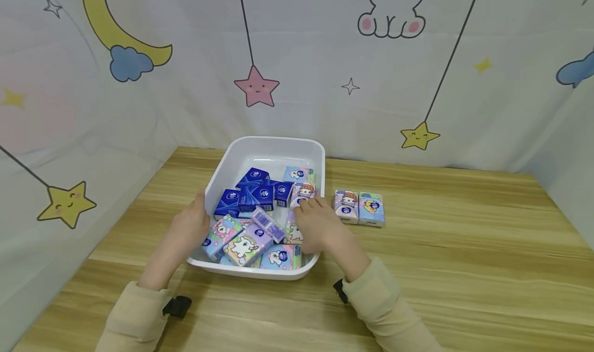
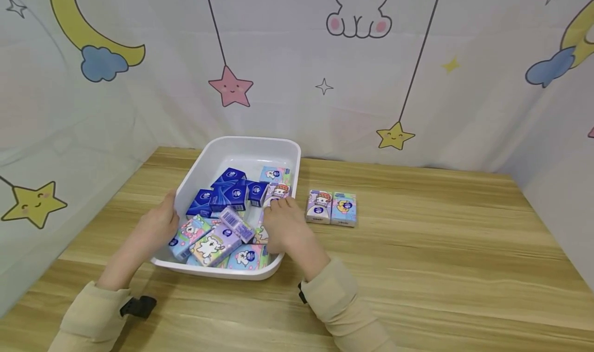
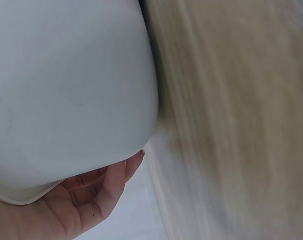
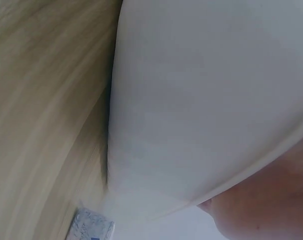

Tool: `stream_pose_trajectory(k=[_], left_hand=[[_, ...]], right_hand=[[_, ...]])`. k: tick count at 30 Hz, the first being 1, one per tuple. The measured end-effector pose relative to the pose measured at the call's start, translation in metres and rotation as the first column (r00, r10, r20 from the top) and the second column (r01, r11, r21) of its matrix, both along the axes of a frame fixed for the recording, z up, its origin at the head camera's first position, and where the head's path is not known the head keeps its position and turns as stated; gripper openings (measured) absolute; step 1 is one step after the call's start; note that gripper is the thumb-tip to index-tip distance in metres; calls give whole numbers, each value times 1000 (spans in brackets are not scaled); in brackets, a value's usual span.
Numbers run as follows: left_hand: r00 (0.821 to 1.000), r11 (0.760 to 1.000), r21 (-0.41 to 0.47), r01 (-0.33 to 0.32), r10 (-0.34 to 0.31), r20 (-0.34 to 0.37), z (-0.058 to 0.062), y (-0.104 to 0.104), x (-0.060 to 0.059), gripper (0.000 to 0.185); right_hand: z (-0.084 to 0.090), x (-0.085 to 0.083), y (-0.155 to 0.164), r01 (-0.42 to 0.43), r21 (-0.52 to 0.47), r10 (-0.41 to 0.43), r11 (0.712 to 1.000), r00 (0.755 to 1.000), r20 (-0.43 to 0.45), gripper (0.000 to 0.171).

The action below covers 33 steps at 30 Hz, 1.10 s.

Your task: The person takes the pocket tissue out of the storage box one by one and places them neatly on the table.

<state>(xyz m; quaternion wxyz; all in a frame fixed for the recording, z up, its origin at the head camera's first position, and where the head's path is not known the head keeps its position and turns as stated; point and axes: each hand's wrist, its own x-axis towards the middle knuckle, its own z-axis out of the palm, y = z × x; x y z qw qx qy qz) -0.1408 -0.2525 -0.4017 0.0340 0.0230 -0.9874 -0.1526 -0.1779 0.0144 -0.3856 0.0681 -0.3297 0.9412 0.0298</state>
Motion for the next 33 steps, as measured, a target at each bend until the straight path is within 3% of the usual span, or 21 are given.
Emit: stream_pose_trajectory(k=[17,33], left_hand=[[1000,1000,11,-6,6,12,0,1,0,55],[1000,1000,25,15,-14,-26,-1,-1,0,53]], right_hand=[[5,1,4,-41,-110,34,993,997,-66,74],[42,6,32,-87,-319,41,944,988,-150,77]])
